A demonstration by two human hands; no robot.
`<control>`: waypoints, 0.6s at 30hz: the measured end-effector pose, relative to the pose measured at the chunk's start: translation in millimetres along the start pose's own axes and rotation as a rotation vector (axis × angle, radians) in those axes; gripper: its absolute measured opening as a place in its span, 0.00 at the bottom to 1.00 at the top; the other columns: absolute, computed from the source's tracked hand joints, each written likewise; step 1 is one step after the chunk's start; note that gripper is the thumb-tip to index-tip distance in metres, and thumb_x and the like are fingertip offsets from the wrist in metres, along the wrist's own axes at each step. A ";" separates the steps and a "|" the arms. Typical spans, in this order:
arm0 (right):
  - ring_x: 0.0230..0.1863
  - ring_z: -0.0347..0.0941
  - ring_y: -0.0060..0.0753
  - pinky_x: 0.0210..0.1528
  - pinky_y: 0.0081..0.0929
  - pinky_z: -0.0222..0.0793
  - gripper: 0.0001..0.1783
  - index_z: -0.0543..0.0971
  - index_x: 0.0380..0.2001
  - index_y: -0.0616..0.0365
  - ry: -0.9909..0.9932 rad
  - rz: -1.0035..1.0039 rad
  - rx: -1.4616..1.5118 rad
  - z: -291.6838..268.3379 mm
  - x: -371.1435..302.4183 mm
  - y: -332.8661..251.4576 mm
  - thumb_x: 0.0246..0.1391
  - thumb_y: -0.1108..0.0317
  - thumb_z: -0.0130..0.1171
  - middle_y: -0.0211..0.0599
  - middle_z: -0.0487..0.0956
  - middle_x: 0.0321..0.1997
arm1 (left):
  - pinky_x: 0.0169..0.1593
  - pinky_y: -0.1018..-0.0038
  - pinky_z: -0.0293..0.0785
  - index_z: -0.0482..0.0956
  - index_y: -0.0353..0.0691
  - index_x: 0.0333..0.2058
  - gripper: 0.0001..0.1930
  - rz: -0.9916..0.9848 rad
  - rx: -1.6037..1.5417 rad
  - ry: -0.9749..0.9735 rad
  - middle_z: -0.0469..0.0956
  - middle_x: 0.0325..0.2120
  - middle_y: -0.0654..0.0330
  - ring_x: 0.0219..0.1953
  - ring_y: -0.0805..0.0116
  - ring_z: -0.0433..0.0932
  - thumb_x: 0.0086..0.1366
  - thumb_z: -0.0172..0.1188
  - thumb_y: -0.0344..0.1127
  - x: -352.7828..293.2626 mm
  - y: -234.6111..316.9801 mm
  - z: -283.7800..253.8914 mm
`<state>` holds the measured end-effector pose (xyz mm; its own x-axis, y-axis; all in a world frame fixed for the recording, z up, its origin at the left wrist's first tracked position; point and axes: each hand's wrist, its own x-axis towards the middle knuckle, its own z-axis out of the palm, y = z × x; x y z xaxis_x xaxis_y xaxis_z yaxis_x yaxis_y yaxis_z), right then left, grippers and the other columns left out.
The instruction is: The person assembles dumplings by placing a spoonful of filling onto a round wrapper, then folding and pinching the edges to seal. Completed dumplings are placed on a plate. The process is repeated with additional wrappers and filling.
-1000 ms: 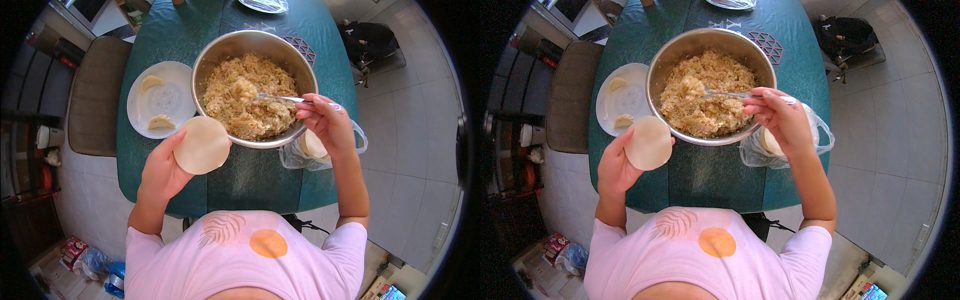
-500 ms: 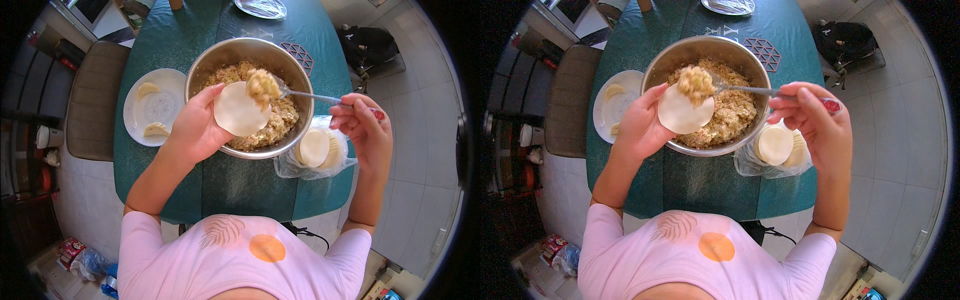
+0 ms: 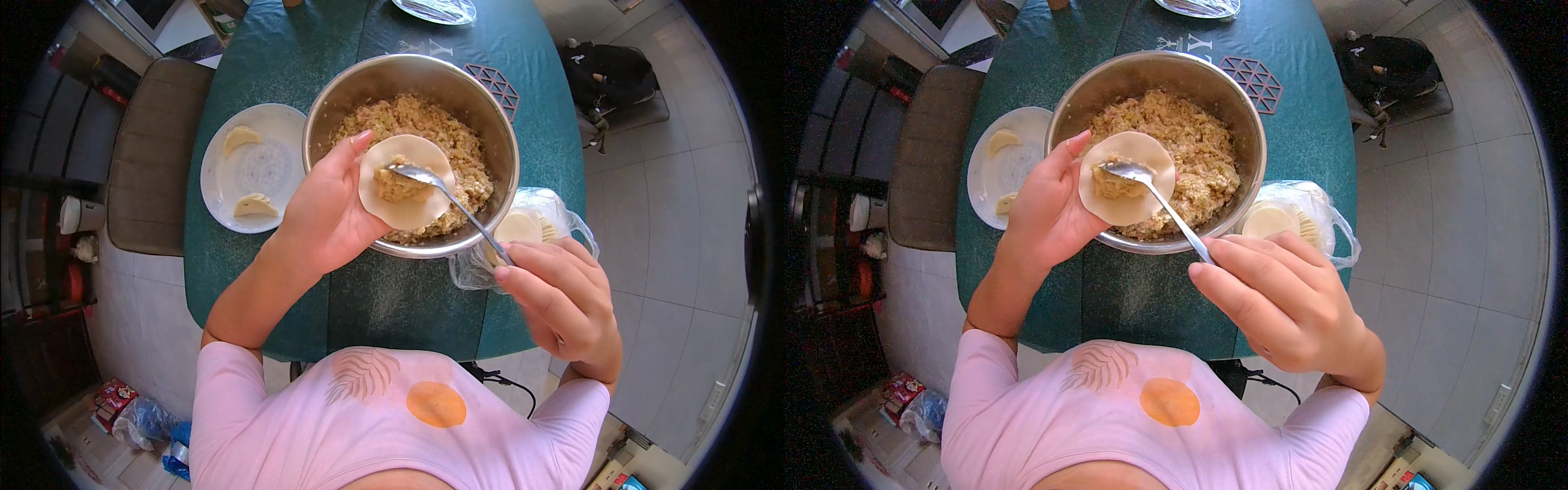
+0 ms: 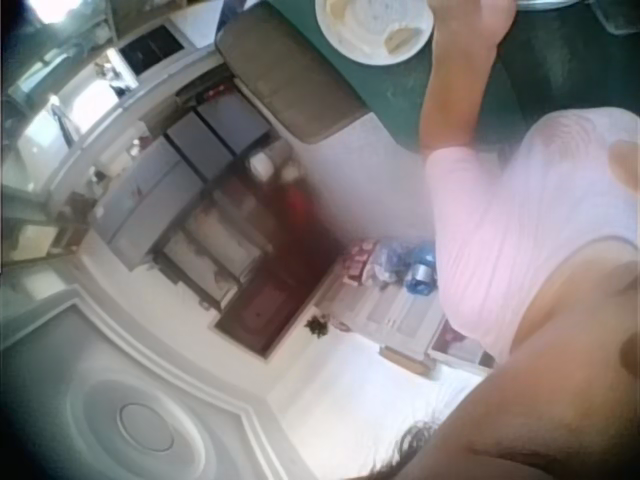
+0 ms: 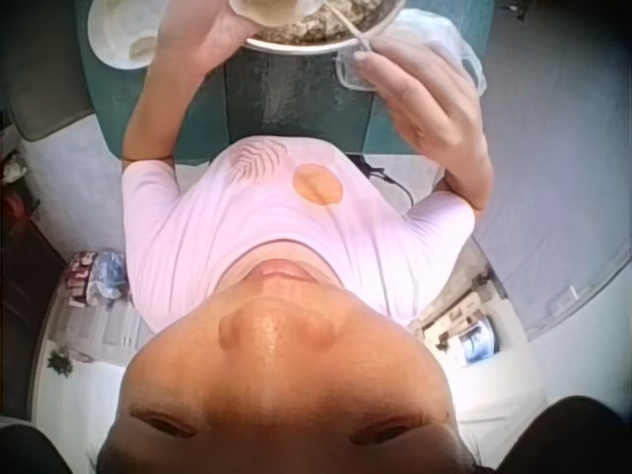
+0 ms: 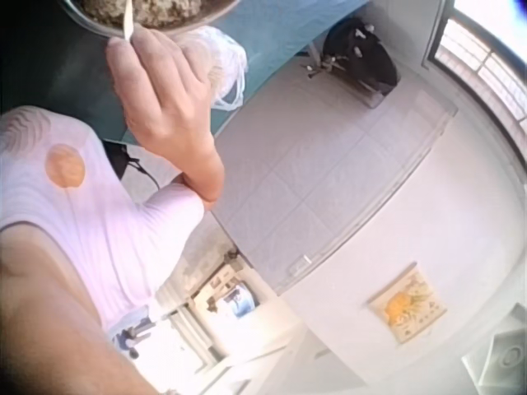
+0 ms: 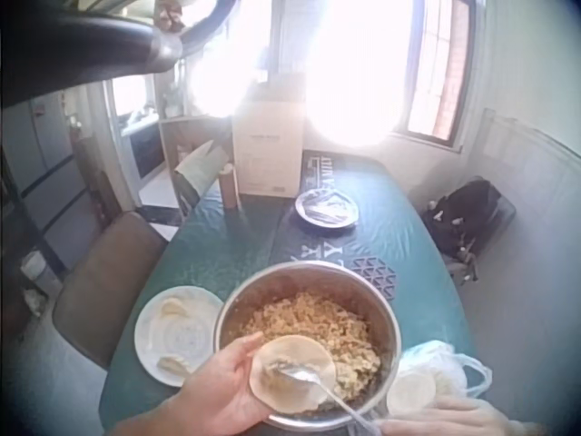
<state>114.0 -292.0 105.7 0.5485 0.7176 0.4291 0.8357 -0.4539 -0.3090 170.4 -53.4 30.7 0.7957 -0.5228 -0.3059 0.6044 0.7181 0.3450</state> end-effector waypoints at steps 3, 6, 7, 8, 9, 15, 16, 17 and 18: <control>0.36 0.79 0.42 0.31 0.29 0.70 0.17 0.78 0.38 0.66 0.057 -0.001 -0.034 -2.3 -3.3 -0.8 0.40 0.76 0.61 0.48 0.79 0.38 | 0.62 0.56 0.63 0.56 0.35 0.59 0.24 0.016 0.025 0.026 0.66 0.55 0.50 0.59 0.56 0.67 0.73 0.30 0.45 -0.9 -0.5 3.1; 0.35 0.79 0.42 0.30 0.28 0.70 0.16 0.78 0.38 0.65 0.026 -0.003 -0.007 -5.0 -3.9 -2.1 0.41 0.76 0.61 0.49 0.79 0.37 | 0.62 0.56 0.63 0.56 0.35 0.59 0.24 0.012 0.025 0.003 0.66 0.56 0.49 0.59 0.56 0.66 0.73 0.30 0.45 -0.2 -0.9 1.2; 0.35 0.79 0.41 0.30 0.29 0.70 0.16 0.79 0.38 0.65 0.011 0.001 -0.007 -3.9 -3.6 -0.9 0.42 0.77 0.61 0.49 0.79 0.37 | 0.62 0.56 0.63 0.56 0.34 0.59 0.24 0.015 0.019 -0.005 0.66 0.56 0.49 0.59 0.55 0.66 0.73 0.30 0.44 0.1 -0.9 0.6; 0.34 0.79 0.41 0.30 0.29 0.70 0.15 0.79 0.38 0.65 -0.003 0.006 -0.007 -1.9 -2.9 0.9 0.42 0.77 0.61 0.49 0.79 0.37 | 0.62 0.55 0.62 0.56 0.34 0.60 0.24 0.017 0.014 -0.013 0.66 0.56 0.49 0.59 0.55 0.66 0.73 0.30 0.44 0.7 -0.9 0.1; 0.34 0.79 0.41 0.29 0.29 0.70 0.15 0.79 0.38 0.65 -0.017 0.010 -0.007 -0.4 -2.9 2.1 0.43 0.77 0.61 0.49 0.79 0.36 | 0.62 0.55 0.62 0.56 0.34 0.60 0.24 0.018 0.008 -0.021 0.66 0.56 0.49 0.59 0.55 0.66 0.73 0.30 0.44 1.4 -0.9 -0.6; 0.33 0.78 0.40 0.34 0.27 0.72 0.12 0.80 0.38 0.64 0.180 0.277 0.184 -3.0 -14.4 2.1 0.48 0.80 0.59 0.48 0.79 0.37 | 0.63 0.55 0.61 0.56 0.33 0.60 0.24 0.071 -0.009 0.019 0.65 0.56 0.48 0.59 0.55 0.65 0.73 0.31 0.44 6.4 -2.0 -4.9; 0.33 0.78 0.40 0.35 0.27 0.72 0.12 0.80 0.38 0.63 0.183 0.307 0.206 -1.4 -14.5 3.1 0.48 0.80 0.58 0.47 0.79 0.36 | 0.63 0.55 0.61 0.56 0.33 0.59 0.24 0.065 -0.018 0.014 0.65 0.56 0.48 0.59 0.55 0.65 0.73 0.31 0.44 7.8 -1.9 -6.5; 0.35 0.79 0.40 0.38 0.26 0.73 0.12 0.81 0.38 0.61 0.196 0.361 0.256 -0.9 -12.0 3.0 0.48 0.82 0.58 0.46 0.80 0.37 | 0.63 0.55 0.61 0.57 0.33 0.59 0.24 0.061 -0.028 0.010 0.65 0.56 0.48 0.59 0.55 0.66 0.73 0.31 0.44 9.1 -1.2 -10.0; 0.36 0.79 0.40 0.38 0.26 0.73 0.13 0.81 0.38 0.61 0.201 0.363 0.294 -1.1 -12.5 5.8 0.48 0.82 0.58 0.46 0.80 0.38 | 0.63 0.55 0.61 0.57 0.33 0.59 0.24 0.057 -0.038 0.006 0.65 0.56 0.48 0.59 0.55 0.66 0.73 0.31 0.44 10.2 -0.4 -11.9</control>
<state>112.0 -304.2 99.4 0.8209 0.4119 0.3955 0.5628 -0.4670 -0.6820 177.8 -53.6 16.8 0.8283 -0.4779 -0.2924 0.5563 0.7635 0.3280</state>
